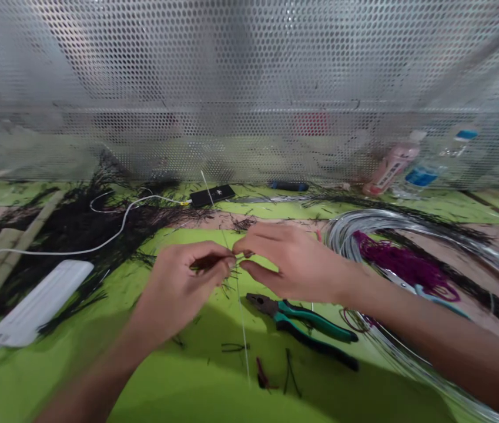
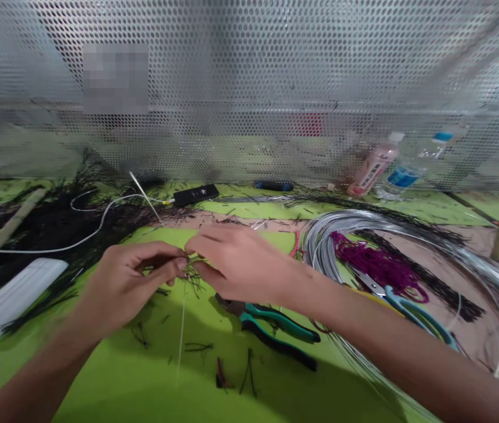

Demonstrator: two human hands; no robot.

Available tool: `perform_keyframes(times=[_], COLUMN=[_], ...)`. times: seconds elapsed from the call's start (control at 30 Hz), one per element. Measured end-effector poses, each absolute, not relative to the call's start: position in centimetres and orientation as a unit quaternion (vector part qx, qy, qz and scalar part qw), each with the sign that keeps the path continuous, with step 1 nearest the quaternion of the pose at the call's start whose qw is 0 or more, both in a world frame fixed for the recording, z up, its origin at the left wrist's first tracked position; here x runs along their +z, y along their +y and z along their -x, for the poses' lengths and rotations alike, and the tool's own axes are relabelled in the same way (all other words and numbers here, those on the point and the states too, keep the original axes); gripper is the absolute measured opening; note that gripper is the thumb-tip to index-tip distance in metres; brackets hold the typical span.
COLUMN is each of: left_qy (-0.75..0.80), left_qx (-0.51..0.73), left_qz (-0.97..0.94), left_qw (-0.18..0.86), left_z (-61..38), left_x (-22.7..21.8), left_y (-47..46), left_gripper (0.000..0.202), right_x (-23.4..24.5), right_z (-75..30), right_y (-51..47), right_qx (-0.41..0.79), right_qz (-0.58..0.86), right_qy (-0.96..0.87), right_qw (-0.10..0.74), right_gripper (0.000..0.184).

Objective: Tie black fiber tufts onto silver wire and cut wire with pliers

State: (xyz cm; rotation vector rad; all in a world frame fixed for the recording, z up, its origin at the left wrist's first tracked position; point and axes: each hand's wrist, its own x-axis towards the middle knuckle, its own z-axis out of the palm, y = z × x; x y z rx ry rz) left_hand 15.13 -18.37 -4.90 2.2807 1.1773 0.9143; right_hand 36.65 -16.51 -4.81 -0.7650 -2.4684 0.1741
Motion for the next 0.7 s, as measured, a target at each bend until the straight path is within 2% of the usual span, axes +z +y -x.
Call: perform_keyframes(times=[0.1, 0.27, 0.4, 0.5, 0.7], left_qy=[0.437, 0.414, 0.415, 0.420, 0.421], left_qx=[0.273, 0.245, 0.244, 0.251, 0.261], left_qz=[-0.774, -0.761, -0.768, -0.791, -0.834], left_qw=[0.368, 0.436, 0.423, 0.367, 0.242], left_z=[-14.8, -14.9, -15.3, -15.5, -15.9], left_x=[-3.9, -2.9, -2.3, -2.1, -2.4], left_y=[-18.1, -17.8, -17.9, -18.2, -18.7], left_gripper=[0.016, 0.014, 0.014, 0.017, 0.018], right_x=[-6.4, -7.2, -7.1, -7.2, -6.7], right_z=[-36.5, -36.6, -36.7, -36.7, -36.5], right_y=[-17.3, -17.8, -18.1, -18.3, -18.9], right_qx=[-0.043, -0.086, -0.103, -0.098, 0.031], right_qz=[0.216, 0.192, 0.198, 0.210, 0.299], right_qy=[-0.903, -0.865, -0.846, -0.844, -0.831], right_qw=[0.369, 0.455, 0.484, 0.483, 0.468], right_gripper=[0.012, 0.004, 0.006, 0.006, 0.005])
